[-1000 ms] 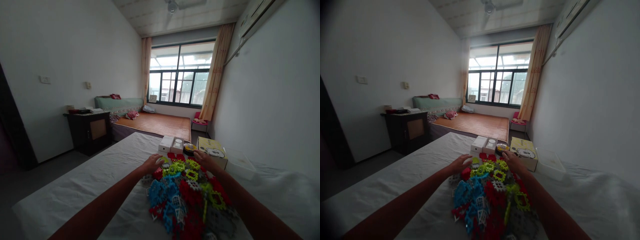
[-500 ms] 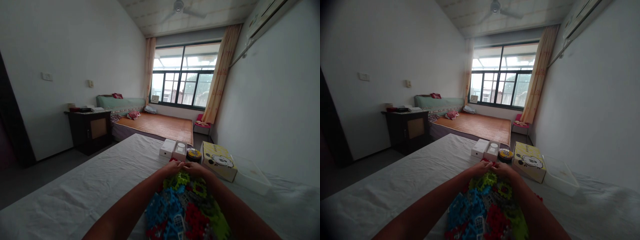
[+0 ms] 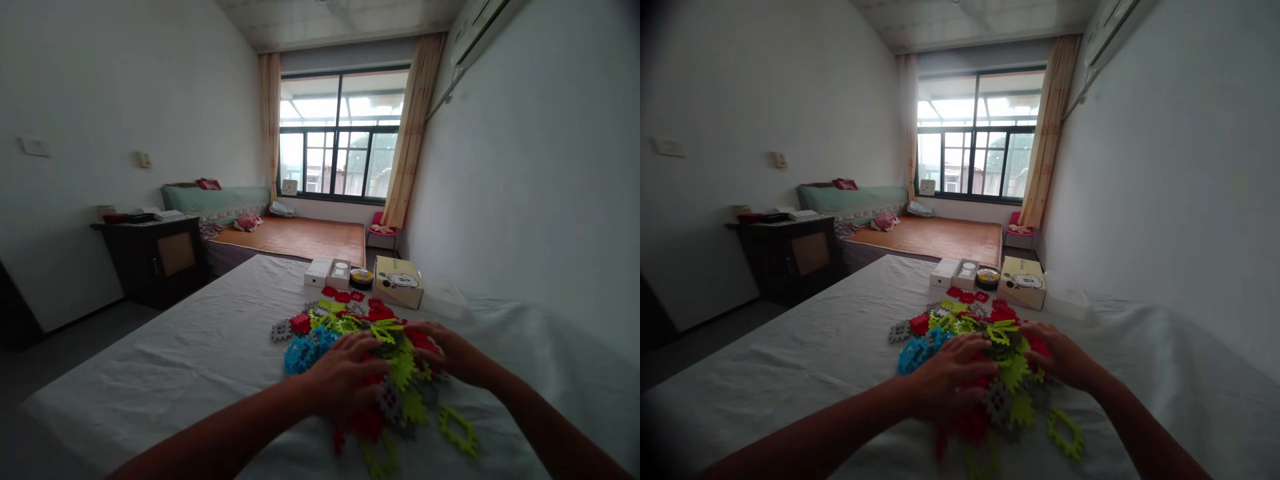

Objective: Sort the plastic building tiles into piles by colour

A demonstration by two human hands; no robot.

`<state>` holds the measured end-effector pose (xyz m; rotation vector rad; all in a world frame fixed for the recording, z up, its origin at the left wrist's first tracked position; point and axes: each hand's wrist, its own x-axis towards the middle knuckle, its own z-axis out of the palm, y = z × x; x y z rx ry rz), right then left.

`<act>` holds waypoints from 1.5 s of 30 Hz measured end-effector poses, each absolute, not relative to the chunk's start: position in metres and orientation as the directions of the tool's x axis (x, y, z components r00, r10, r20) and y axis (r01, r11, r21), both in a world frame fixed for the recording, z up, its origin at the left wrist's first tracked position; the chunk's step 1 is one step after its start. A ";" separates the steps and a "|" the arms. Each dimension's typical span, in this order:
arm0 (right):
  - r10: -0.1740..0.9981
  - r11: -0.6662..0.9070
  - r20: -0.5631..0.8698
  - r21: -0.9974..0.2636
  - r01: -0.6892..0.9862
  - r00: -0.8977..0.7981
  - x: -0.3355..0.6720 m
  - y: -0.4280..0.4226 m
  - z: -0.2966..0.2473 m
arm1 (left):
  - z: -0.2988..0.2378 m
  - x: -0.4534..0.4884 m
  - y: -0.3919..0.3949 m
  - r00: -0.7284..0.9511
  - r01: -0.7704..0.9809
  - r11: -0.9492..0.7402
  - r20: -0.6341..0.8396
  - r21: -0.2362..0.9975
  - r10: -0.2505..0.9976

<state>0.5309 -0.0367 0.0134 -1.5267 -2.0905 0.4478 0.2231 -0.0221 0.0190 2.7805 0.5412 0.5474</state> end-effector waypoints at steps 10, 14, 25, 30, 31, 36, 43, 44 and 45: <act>0.990 0.120 0.129 -0.617 0.778 -0.051 0.540 -0.085 -0.072 | -0.022 0.205 -0.043 0.966 0.174 -0.964 0.156 0.199 0.207; 0.969 0.202 0.236 -0.619 0.759 -0.065 0.500 -0.052 -0.069 | -0.020 0.196 -0.024 0.942 0.277 -0.952 0.161 0.130 0.296; 0.945 0.263 0.323 -0.837 0.479 0.045 0.470 0.000 -0.036 | -0.008 0.165 0.019 0.779 0.611 -0.792 0.190 -0.011 0.598; 0.836 0.129 0.419 -0.777 0.616 0.354 0.536 -0.009 -0.040 | 0.012 0.210 0.004 0.685 0.713 -0.694 0.310 -0.100 0.659; 0.805 0.082 0.433 -0.758 0.647 0.405 0.550 -0.012 -0.045 | 0.013 0.223 0.001 0.710 0.682 -0.725 0.319 -0.092 0.627; 0.812 -0.080 0.376 -0.686 0.724 0.446 0.582 -0.019 -0.077 | -0.013 0.276 -0.009 0.902 0.308 -0.951 0.325 -0.026 0.284; 0.976 0.112 0.211 -0.718 0.687 0.061 0.543 -0.030 -0.063 | -0.045 0.280 -0.004 0.922 0.212 -0.977 0.334 -0.015 0.195; 0.986 0.134 0.163 -0.752 0.646 -0.015 0.537 -0.034 -0.056 | -0.047 0.278 -0.003 0.912 0.230 -0.973 0.351 -0.012 0.211; 0.990 0.143 0.118 -0.781 0.608 -0.082 0.532 -0.038 -0.049 | -0.049 0.276 -0.002 0.902 0.243 -0.970 0.369 -0.009 0.223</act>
